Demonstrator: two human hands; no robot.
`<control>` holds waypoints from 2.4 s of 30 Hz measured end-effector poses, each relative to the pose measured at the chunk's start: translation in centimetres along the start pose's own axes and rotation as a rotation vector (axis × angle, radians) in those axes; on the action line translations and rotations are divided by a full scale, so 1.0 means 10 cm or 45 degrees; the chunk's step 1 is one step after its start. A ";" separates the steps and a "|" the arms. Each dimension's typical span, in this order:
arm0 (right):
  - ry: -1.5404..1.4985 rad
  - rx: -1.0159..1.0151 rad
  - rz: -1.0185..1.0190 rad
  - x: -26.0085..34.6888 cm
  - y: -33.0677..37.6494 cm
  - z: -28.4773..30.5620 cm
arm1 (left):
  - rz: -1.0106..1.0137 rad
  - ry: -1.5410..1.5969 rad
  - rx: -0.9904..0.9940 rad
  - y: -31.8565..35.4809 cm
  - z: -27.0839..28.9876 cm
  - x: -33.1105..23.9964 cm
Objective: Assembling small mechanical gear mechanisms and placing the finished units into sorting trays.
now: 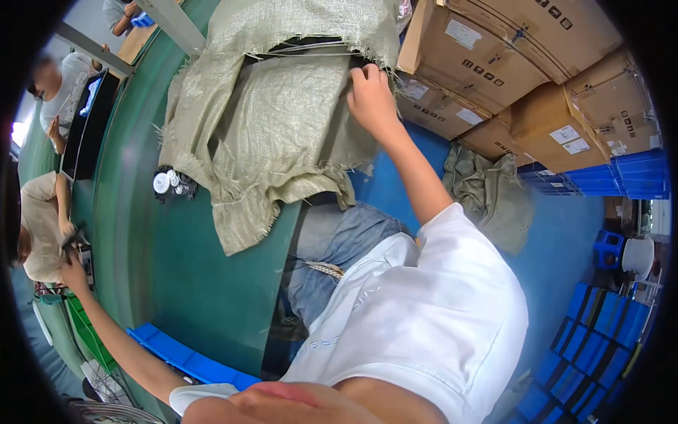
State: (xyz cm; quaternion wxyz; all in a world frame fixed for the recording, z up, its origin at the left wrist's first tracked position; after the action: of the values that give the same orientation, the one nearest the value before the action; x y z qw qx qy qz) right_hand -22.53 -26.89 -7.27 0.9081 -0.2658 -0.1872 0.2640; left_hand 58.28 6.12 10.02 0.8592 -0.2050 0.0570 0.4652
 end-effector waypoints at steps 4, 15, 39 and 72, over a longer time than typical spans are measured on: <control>0.237 -0.101 -0.113 -0.15 0.10 0.06 | -0.067 0.037 -0.139 0.53 0.27 -1.21; 0.690 -0.180 -0.016 -0.48 -0.04 0.11 | -0.402 1.276 -0.292 3.61 0.60 -4.02; 0.281 -0.137 0.285 -0.59 -0.07 0.63 | -0.134 2.014 0.034 4.38 -0.41 -3.52; -0.990 0.896 -1.906 -0.68 3.59 -1.75 | -0.239 1.776 -0.049 4.16 -0.69 -3.21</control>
State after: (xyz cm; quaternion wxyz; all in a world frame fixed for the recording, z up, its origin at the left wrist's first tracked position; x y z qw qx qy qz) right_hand -33.15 -11.69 -43.27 0.7437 0.3249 -0.5121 -0.2812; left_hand 6.66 -1.47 0.58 0.6549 -0.4748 0.5685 0.1501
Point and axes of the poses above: each hand's wrist, its own y-axis away from the middle knuckle, its own z-axis out of the back of the hand, x = y × z, the point moved 4 cm from there along -y, towards the middle knuckle, and after that the axes turned 11 degrees about z, right-handed, at the moved point
